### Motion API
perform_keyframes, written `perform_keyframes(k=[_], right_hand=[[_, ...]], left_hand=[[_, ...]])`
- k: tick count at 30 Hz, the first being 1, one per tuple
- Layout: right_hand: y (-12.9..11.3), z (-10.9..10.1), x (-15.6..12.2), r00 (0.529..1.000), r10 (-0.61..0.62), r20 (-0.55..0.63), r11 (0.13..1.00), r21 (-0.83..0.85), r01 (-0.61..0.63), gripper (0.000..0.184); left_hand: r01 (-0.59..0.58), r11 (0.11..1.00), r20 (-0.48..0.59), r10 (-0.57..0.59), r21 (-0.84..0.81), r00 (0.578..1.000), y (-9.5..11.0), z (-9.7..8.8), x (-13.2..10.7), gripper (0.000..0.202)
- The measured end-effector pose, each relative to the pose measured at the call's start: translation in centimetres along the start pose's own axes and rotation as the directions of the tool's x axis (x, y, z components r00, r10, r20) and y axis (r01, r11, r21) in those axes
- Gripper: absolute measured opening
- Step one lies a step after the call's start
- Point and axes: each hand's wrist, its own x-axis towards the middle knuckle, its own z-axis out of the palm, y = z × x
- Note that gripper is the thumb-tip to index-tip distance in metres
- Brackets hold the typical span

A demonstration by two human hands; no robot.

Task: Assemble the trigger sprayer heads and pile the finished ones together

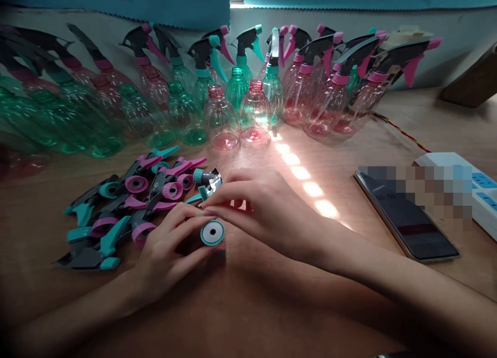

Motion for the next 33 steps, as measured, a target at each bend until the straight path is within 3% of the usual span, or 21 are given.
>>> perform_keyframes(k=[8,20,33], right_hand=[[-0.17,-0.27,-0.36,0.974,-0.106,0.198,0.988,-0.093,0.126,0.013],[0.28,0.26,-0.45,0.965,-0.078,0.251,0.978,-0.171,0.123,0.015],[0.34,0.36,-0.66,0.940,-0.092,0.328,0.986,-0.104,0.133,0.015]], left_hand=[[-0.011,1.000,0.013,0.012,-0.016,1.000,0.11,-0.22,0.07,0.026],[-0.105,0.994,-0.072,0.103,-0.017,0.992,0.03,-0.03,-0.15,0.030],[-0.170,0.984,-0.032,0.172,0.044,0.985,-0.27,-0.04,-0.42,0.030]])
